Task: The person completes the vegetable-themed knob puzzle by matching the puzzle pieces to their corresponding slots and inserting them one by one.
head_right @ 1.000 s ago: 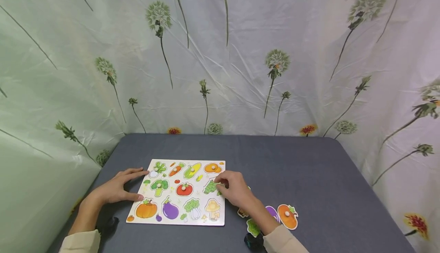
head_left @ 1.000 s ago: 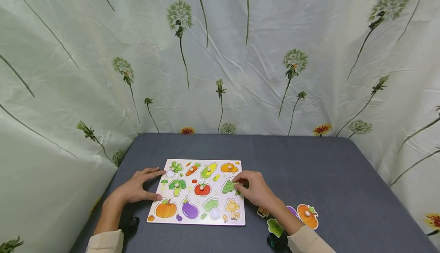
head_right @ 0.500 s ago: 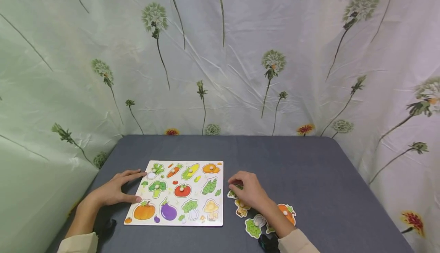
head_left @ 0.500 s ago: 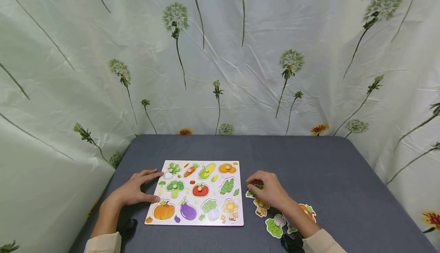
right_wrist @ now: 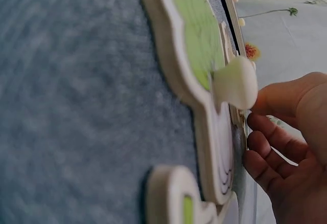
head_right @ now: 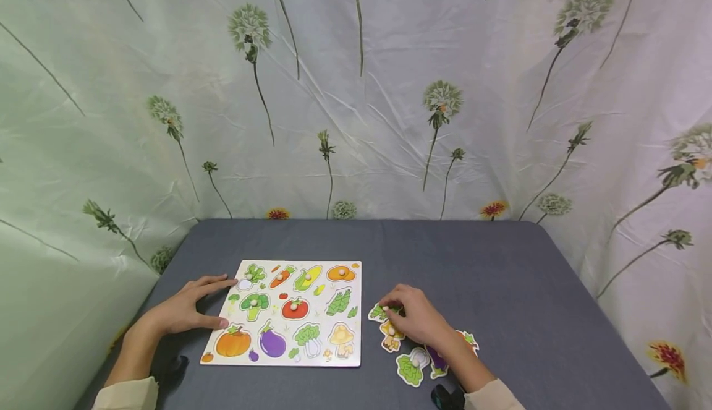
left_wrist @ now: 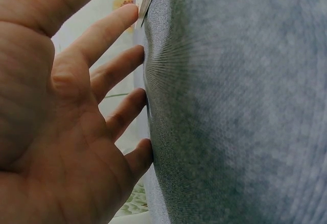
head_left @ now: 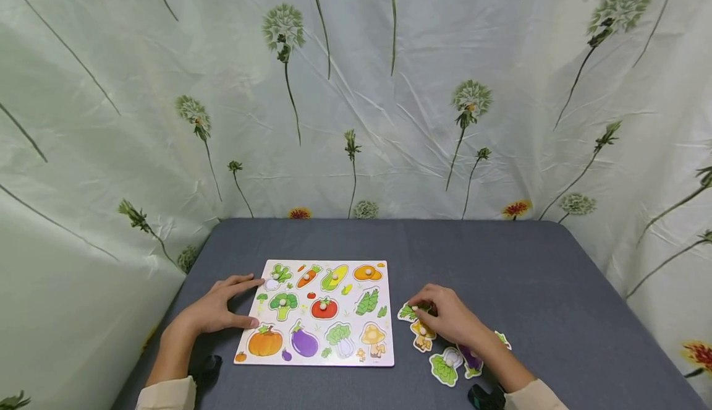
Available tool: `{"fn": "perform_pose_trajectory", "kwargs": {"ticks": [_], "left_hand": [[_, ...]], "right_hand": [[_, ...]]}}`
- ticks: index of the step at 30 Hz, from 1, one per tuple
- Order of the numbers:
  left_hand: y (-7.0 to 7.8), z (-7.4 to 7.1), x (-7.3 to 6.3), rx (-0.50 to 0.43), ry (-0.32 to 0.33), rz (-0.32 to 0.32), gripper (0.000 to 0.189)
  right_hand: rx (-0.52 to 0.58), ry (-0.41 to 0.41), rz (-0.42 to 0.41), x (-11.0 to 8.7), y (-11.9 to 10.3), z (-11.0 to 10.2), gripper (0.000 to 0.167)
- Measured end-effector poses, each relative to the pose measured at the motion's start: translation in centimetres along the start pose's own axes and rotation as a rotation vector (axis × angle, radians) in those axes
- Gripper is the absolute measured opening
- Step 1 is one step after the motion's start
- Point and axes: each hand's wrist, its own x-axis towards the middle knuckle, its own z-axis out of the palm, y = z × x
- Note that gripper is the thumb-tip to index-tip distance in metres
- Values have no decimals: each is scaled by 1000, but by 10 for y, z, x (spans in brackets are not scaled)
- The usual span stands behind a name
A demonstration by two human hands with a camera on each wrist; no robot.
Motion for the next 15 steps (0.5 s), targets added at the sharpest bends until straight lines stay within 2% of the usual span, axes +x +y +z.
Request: {"fn": "perform_pose_trajectory", "kwargs": {"ticks": [9, 15], "left_hand": [[2, 0, 1, 1, -5, -6, 92], [1, 0, 0, -4, -2, 1, 91]], "right_hand": [[15, -30, -18, -2, 5, -1, 21], [-11, -9, -6, -2, 5, -1, 18]]}}
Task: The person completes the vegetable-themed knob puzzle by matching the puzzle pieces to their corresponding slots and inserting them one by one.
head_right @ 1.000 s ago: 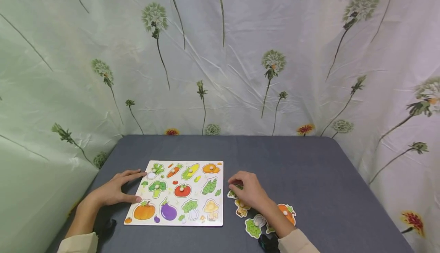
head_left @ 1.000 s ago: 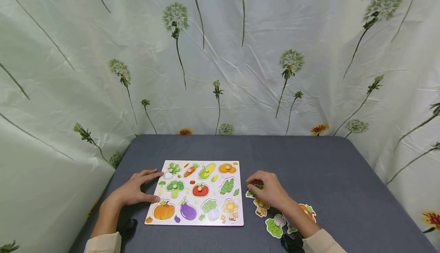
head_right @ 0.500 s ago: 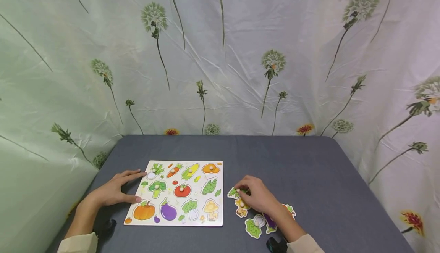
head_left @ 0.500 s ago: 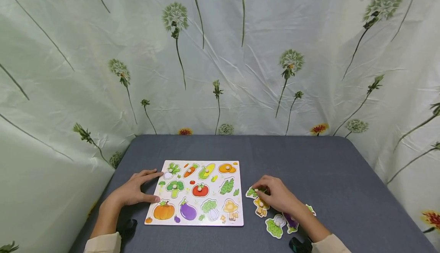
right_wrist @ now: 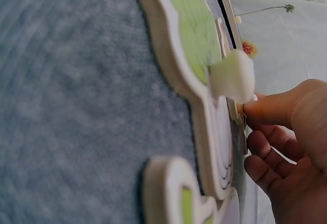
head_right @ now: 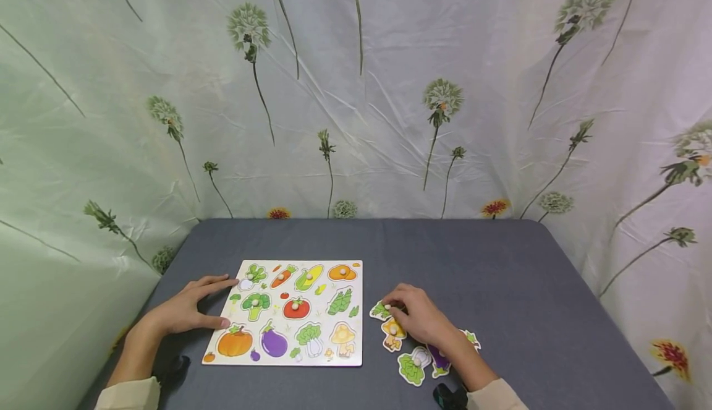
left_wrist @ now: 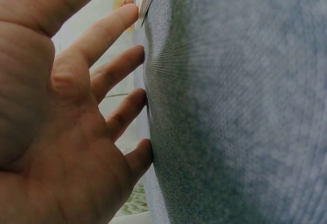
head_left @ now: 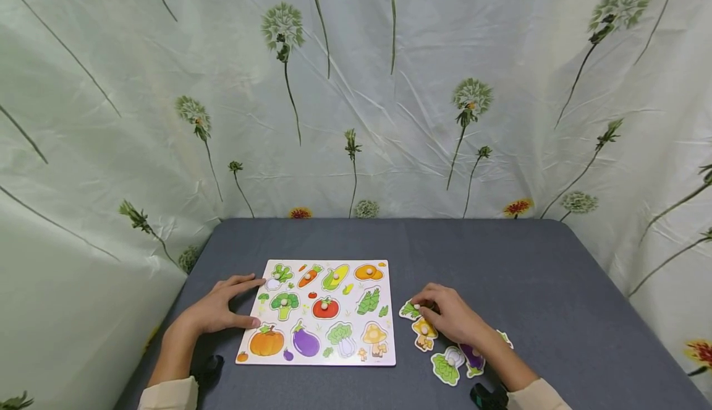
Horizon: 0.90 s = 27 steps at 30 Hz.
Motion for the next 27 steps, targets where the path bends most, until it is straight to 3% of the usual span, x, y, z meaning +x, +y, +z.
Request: {"fn": "perform_pose_trajectory", "kwargs": {"ticks": [16, 27], "left_hand": [[0, 0, -1, -1, -3, -8, 92], [1, 0, -1, -4, -2, -5, 92]], "right_hand": [[-51, 77, 82, -5, -1, -6, 13], [-37, 156, 73, 6, -8, -8, 6]]}}
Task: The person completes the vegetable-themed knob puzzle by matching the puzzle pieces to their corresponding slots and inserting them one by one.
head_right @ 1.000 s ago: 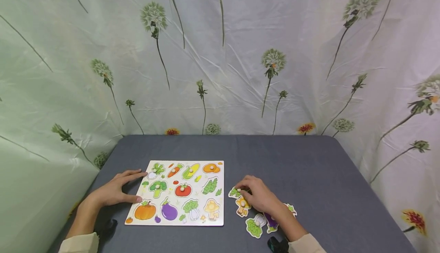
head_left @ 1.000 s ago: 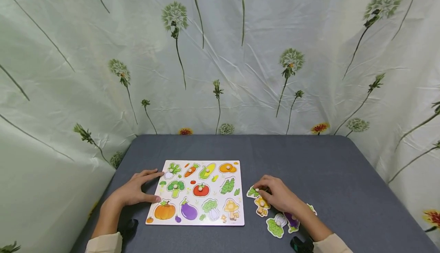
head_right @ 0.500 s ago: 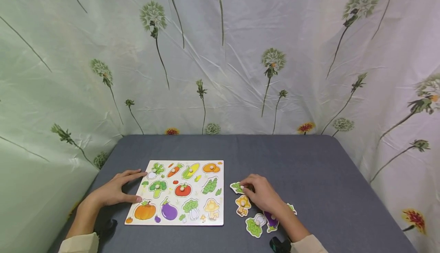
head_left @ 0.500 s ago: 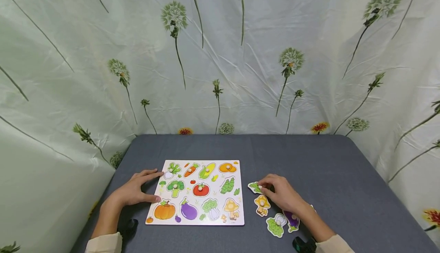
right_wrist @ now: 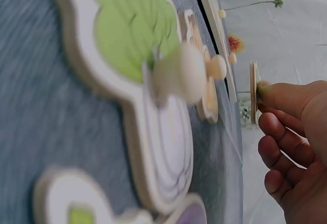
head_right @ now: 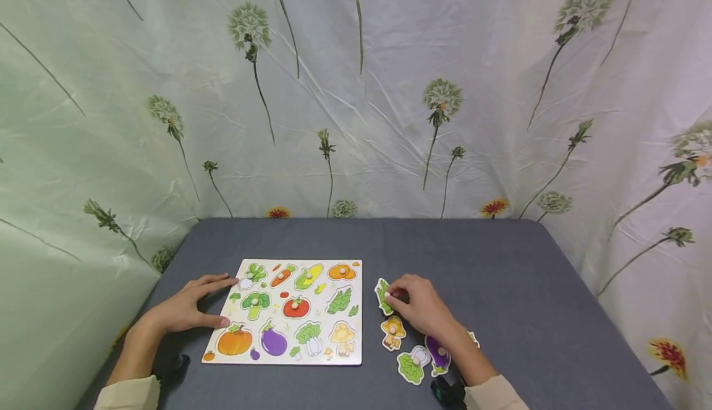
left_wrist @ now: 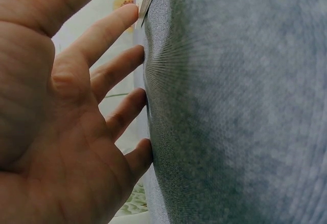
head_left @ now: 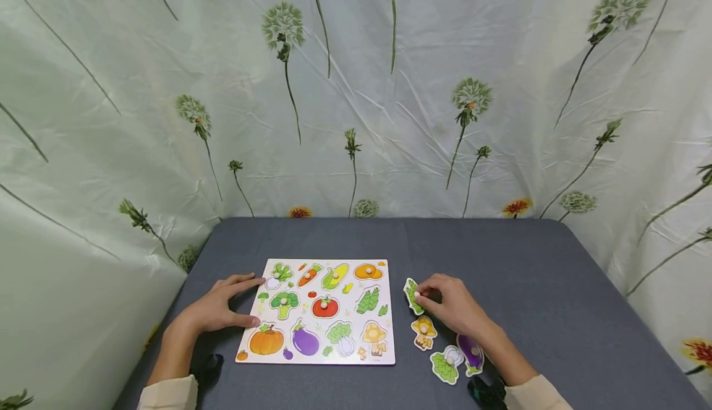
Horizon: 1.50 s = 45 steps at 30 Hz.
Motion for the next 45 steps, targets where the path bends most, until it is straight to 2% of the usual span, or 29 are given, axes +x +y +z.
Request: {"fn": "perform_pose_trajectory", "kwargs": {"ticks": [11, 18, 30, 45], "left_hand": [[0, -1, 0, 8, 11, 12, 92], [-2, 0, 1, 15, 11, 7, 92], [-2, 0, 0, 17, 9, 7, 93], [0, 0, 0, 6, 8, -2, 93]], "right_hand": [[46, 13, 8, 9, -13, 15, 10], [61, 17, 7, 17, -24, 26, 6], [81, -31, 12, 27, -40, 45, 7], [-5, -47, -22, 40, -52, 62, 10]]}}
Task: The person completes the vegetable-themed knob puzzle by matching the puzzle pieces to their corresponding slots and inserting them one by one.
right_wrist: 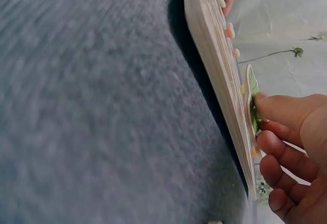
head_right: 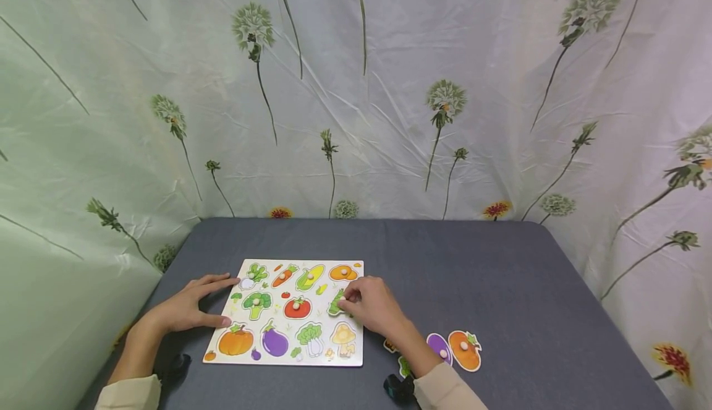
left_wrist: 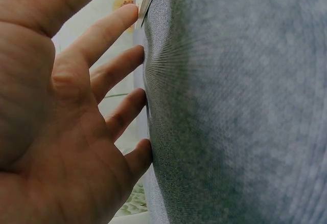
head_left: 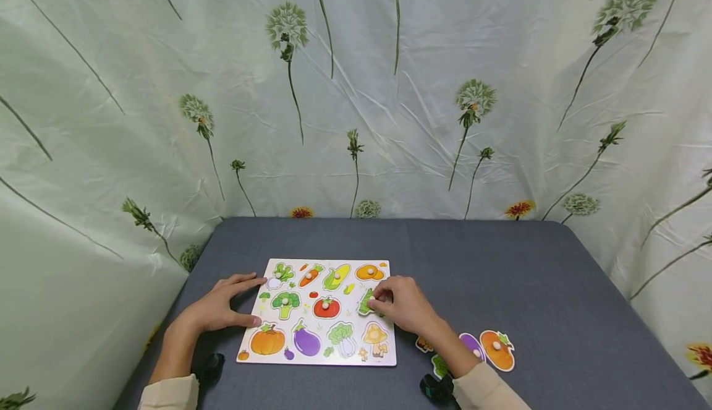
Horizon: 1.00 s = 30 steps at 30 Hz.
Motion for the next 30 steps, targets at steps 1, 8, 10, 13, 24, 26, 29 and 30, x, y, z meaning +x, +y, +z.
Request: {"fn": "perform_pose_trajectory", "kwargs": {"ticks": [1, 8, 10, 13, 24, 26, 29, 30], "left_hand": [[0, 0, 0, -1, 0, 0, 93], [-1, 0, 0, -3, 0, 2, 92], [-1, 0, 0, -7, -1, 2, 92], [0, 0, 0, -10, -4, -1, 93], [-1, 1, 1, 3, 2, -4, 92], [-1, 1, 0, 3, 2, -4, 92], [-1, 0, 0, 3, 3, -4, 92], [-1, 0, 0, 3, 3, -4, 92]], "right_hand": [[-4, 0, 5, 1, -1, 1, 10], [-22, -14, 24, 6, -2, 6, 11], [-26, -17, 25, 6, -2, 6, 11], [-30, -20, 26, 6, -2, 6, 11], [-42, -11, 10, 4, -1, 7, 13], [-43, -11, 24, 4, -2, 7, 14], [-45, -8, 32, 4, -2, 9, 14], [-44, -6, 33, 4, -3, 9, 14]]}}
